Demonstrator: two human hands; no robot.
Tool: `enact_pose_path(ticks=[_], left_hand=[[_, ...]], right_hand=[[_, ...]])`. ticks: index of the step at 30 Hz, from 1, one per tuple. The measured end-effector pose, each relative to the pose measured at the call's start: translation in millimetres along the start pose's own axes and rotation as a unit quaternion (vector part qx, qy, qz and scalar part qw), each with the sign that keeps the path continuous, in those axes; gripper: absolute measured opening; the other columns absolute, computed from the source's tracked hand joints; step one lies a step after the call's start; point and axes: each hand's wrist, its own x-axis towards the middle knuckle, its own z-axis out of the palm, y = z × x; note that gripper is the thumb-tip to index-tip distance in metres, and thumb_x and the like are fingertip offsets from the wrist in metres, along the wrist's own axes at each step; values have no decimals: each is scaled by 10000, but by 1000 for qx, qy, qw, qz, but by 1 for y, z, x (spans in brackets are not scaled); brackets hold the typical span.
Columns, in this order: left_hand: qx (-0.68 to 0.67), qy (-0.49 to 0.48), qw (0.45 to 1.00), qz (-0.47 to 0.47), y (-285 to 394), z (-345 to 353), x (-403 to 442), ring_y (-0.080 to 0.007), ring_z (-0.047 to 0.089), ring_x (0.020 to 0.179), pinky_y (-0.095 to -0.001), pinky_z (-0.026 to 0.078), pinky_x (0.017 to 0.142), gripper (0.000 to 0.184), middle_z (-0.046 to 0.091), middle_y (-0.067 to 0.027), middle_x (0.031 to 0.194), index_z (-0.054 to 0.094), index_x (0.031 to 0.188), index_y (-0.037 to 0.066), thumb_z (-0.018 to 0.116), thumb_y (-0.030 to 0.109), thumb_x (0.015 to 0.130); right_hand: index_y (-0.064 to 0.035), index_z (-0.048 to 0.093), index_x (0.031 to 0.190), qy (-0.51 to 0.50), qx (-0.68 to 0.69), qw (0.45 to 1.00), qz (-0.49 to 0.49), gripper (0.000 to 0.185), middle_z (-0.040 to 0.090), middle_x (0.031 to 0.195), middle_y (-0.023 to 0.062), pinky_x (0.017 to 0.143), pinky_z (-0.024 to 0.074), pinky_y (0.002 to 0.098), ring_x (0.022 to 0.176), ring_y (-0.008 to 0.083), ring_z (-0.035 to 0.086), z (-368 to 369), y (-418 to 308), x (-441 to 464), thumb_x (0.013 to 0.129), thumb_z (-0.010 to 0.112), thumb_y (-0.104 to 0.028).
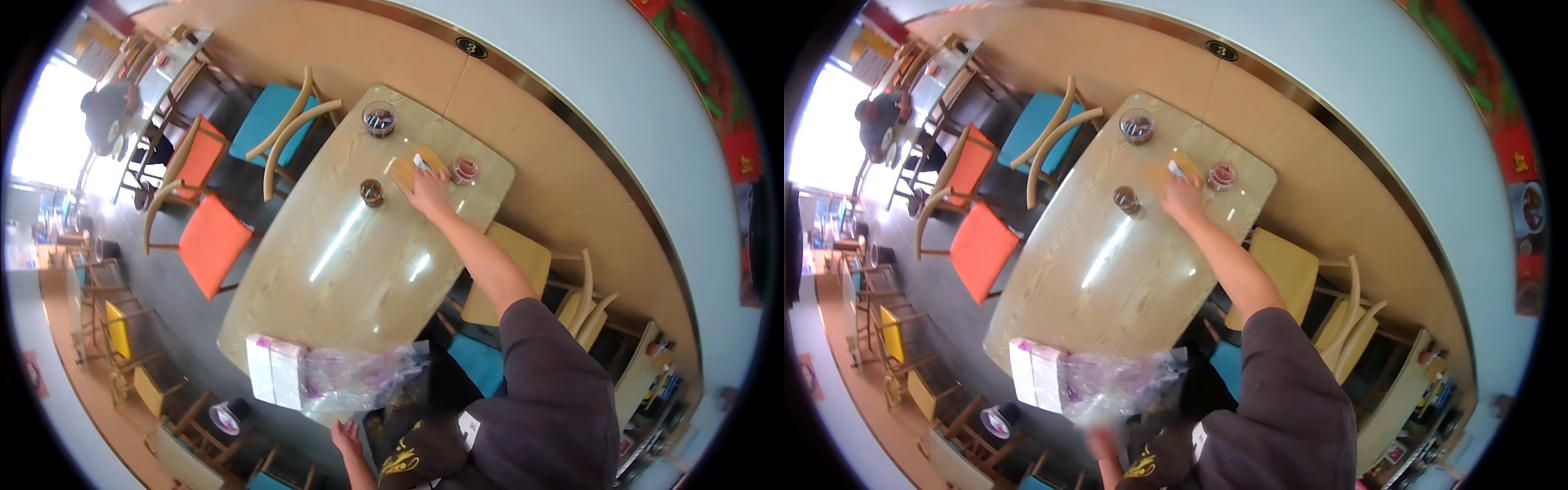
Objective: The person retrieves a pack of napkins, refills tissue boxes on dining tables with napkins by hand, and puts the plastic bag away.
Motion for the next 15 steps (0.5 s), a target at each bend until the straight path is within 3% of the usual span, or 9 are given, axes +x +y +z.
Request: enact_pose_path(ticks=[4,8,12,15], left_hand=[[-1,-18,999,36,-30,12,25,-364,565,1117,-453,525,829,592,405,-145,1416,344,1409,24,594,276,936],[-49,-18,998,35,-27,23,31,-341,577,1107,-429,523,820,543,454,-132,1345,390,1356,4,595,292,943],[-75,-21,995,64,-21,21,29,-295,591,1073,-414,518,807,490,495,-118,1267,429,1309,3,593,295,950],[-101,23,990,92,-14,15,31,-216,606,976,-375,505,774,338,572,-84,1106,505,1203,34,577,263,965]], right_hand=[[-4,505,1315,3,-21,1000,-11,644,642,1124,140,1085,289,481,1139,257,570,5,-14,-116,795,667,-347],[15,474,1346,-45,-41,991,-121,689,612,1090,144,1080,290,506,1089,287,555,39,-80,-233,790,689,-331],[2,499,1312,-67,26,989,-129,645,597,1111,149,1043,339,485,1097,294,546,38,-143,-288,793,693,-328],[-11,547,1229,6,104,989,-107,557,596,1109,140,1003,397,439,1095,293,544,25,-154,-287,797,693,-332]])
